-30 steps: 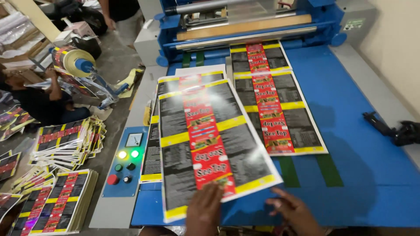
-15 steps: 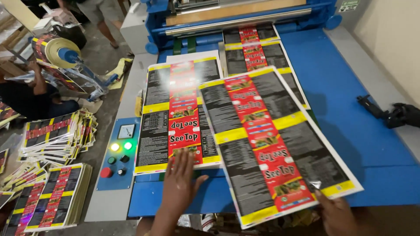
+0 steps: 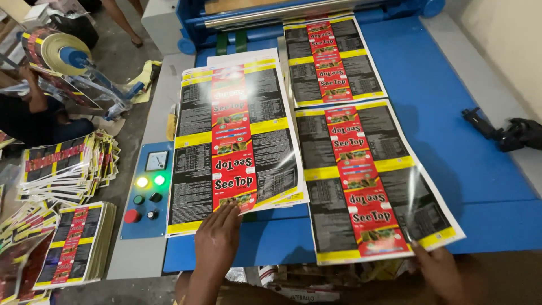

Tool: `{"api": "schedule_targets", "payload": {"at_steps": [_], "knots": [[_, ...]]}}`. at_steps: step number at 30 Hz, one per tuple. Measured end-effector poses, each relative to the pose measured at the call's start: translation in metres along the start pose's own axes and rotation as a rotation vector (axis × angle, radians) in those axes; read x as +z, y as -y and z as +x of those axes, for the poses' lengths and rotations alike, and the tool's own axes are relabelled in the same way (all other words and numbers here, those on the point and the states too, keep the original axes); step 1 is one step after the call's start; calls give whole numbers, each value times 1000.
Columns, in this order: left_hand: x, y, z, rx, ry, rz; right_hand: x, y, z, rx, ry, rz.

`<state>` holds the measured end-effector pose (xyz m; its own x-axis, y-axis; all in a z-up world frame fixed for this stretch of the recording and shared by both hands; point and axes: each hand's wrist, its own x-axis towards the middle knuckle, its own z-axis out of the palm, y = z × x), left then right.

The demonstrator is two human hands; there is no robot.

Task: Collecting and stacking large printed label sheets as they come off a processing machine.

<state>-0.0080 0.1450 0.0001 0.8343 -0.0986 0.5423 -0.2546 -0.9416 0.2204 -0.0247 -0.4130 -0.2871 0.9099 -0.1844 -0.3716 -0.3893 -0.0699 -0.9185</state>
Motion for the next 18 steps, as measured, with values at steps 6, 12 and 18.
{"api": "schedule_targets", "payload": {"at_steps": [6, 12, 18], "knots": [[-5, -4, 1, 15, -21, -45, 61, 94, 27, -24, -100, 121], [-20, -11, 3, -66, -73, -66, 80, 166, 8, 135, -81, 250], [2, -42, -13, 209, -161, -187, 112, 156, -50, 161, 56, 95]]}}
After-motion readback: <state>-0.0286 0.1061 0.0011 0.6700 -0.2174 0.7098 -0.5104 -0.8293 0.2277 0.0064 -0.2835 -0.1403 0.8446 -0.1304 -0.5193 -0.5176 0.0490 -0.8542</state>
